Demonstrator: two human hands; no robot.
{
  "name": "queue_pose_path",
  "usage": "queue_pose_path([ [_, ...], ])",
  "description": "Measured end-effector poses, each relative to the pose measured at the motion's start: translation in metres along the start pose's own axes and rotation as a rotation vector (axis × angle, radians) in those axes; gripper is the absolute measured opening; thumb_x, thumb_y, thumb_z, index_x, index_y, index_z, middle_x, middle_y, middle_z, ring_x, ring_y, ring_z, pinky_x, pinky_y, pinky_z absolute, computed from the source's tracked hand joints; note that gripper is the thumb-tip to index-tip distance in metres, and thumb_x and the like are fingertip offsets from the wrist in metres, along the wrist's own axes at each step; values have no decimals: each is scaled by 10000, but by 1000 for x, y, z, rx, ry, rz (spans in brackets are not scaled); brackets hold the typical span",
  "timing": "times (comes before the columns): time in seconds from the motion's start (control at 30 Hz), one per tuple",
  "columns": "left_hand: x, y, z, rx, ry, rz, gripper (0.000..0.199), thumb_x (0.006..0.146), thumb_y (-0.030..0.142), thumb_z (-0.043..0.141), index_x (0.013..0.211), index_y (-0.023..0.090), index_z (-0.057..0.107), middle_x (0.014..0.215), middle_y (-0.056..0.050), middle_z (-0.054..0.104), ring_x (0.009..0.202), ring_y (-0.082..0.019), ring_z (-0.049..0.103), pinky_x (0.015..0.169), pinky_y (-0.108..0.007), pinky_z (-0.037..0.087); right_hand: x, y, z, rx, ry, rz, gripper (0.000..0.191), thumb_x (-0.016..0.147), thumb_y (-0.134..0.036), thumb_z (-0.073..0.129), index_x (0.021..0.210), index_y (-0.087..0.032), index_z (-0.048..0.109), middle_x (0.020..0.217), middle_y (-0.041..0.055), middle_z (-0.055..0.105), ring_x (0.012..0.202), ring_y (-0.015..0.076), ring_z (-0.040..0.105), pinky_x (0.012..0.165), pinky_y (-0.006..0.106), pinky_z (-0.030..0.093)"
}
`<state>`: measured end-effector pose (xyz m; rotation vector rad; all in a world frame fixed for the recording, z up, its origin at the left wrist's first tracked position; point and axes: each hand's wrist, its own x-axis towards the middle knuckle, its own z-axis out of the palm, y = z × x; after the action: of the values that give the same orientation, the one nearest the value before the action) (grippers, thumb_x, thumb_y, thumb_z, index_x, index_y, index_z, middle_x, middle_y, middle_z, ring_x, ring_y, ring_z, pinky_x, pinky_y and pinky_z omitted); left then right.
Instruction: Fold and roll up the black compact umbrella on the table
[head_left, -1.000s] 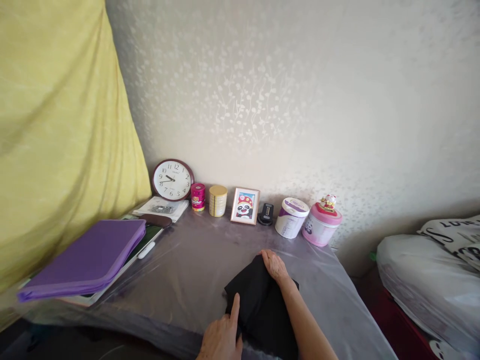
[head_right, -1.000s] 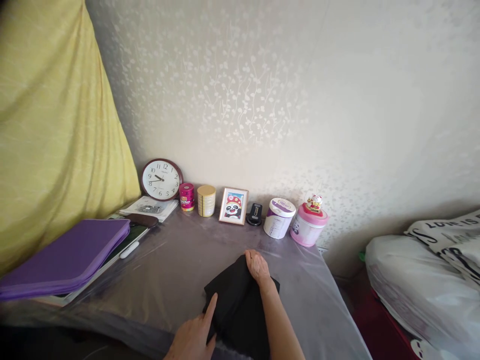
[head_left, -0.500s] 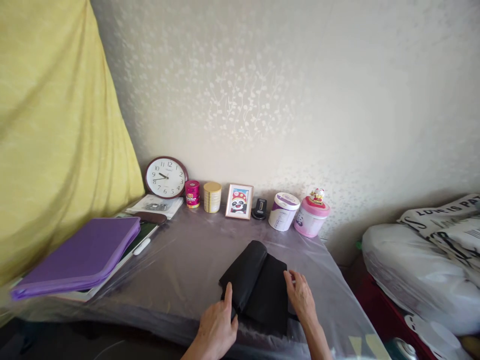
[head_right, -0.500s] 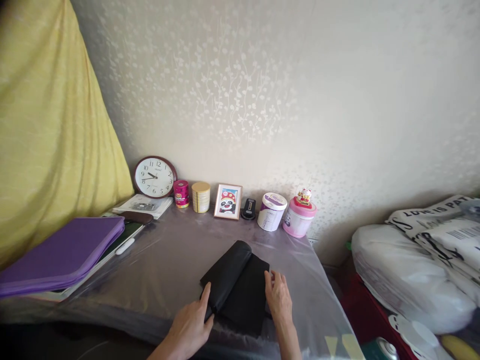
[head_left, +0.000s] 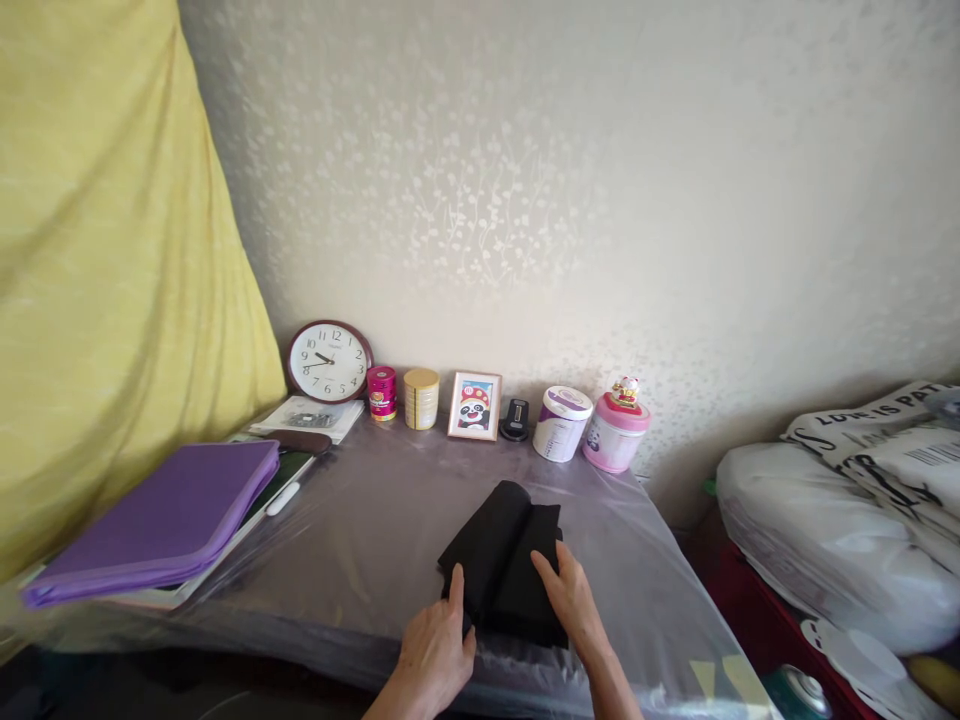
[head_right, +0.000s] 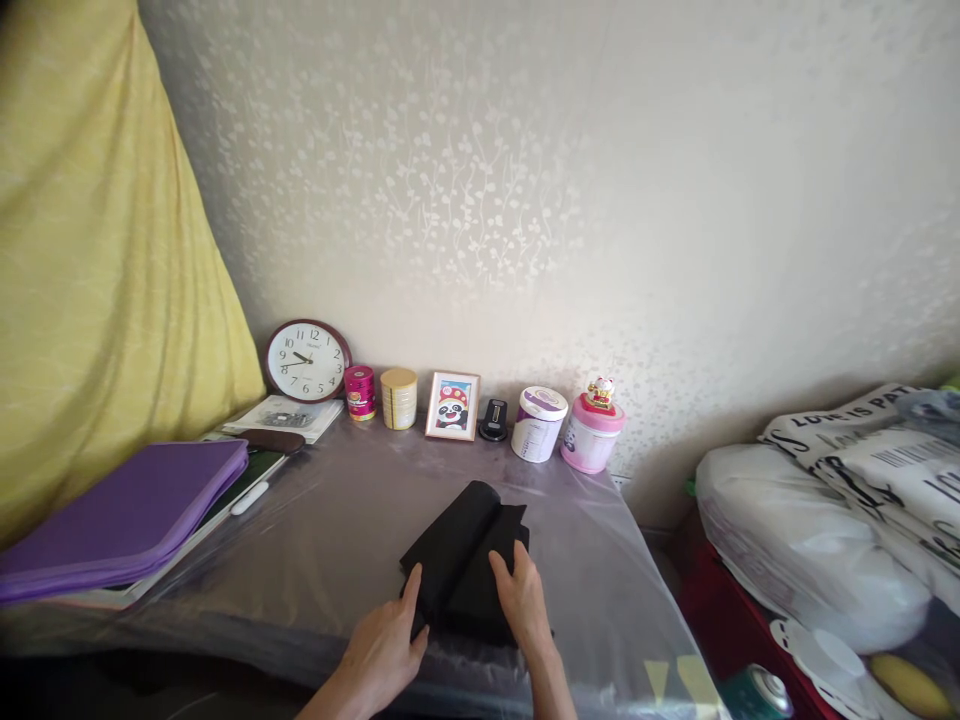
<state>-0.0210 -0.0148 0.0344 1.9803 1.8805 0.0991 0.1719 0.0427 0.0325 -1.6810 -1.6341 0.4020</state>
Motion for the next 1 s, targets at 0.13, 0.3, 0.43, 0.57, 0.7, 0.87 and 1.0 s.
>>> queue_pose_path([
  [0.13,2,-1,2,-6,16,7,672,821,217,426,1406,84,125,952,-128,653,900,-234,610,759,-313,422,18,-34,10,114,-64,-14,273,801,-377,446,876,-171,608,815,62,669,766,213,617,681,294,470],
  [0.3,4,-1,4,19,-1,29,693,806,204,410,1404,51,94,948,-148,652,910,-254,609,765,-328,428,33,-55,38,79,-142,-10,198,790,-323,482,849,-167,589,767,57,663,708,194,609,632,270,451],
  [0.43,5,0,3,27,-11,8,707,791,213,415,1406,64,99,978,-152,645,936,-247,601,781,-314,422,36,-51,61,5,-144,-6,243,782,-285,506,973,-160,590,850,84,684,799,216,637,668,277,458],
  [0.57,4,-1,1,38,1,24,700,804,225,419,1404,55,100,956,-149,652,905,-252,612,770,-320,432,38,-47,68,-52,-186,5,343,788,-288,514,1096,-144,557,928,117,685,881,243,644,711,299,464],
  [0.7,-3,-6,1,44,15,45,638,859,264,370,1407,68,108,1040,-166,629,937,-252,606,791,-328,440,38,-48,64,-16,-218,11,379,787,-278,513,1132,-127,543,897,114,693,892,236,644,720,295,458],
  [0.87,-8,-8,0,109,170,130,448,864,260,344,1294,155,412,1322,-136,451,1200,-281,422,982,-392,348,31,-61,53,187,-431,-37,317,871,-366,381,963,-174,616,749,30,709,668,149,649,650,239,445],
  [1.0,1,-2,4,61,213,327,406,815,226,392,1207,208,495,1281,-84,480,1169,-259,429,1007,-395,334,22,-71,48,148,-459,-167,374,898,-359,339,764,-210,654,788,-1,713,713,130,639,683,223,426],
])
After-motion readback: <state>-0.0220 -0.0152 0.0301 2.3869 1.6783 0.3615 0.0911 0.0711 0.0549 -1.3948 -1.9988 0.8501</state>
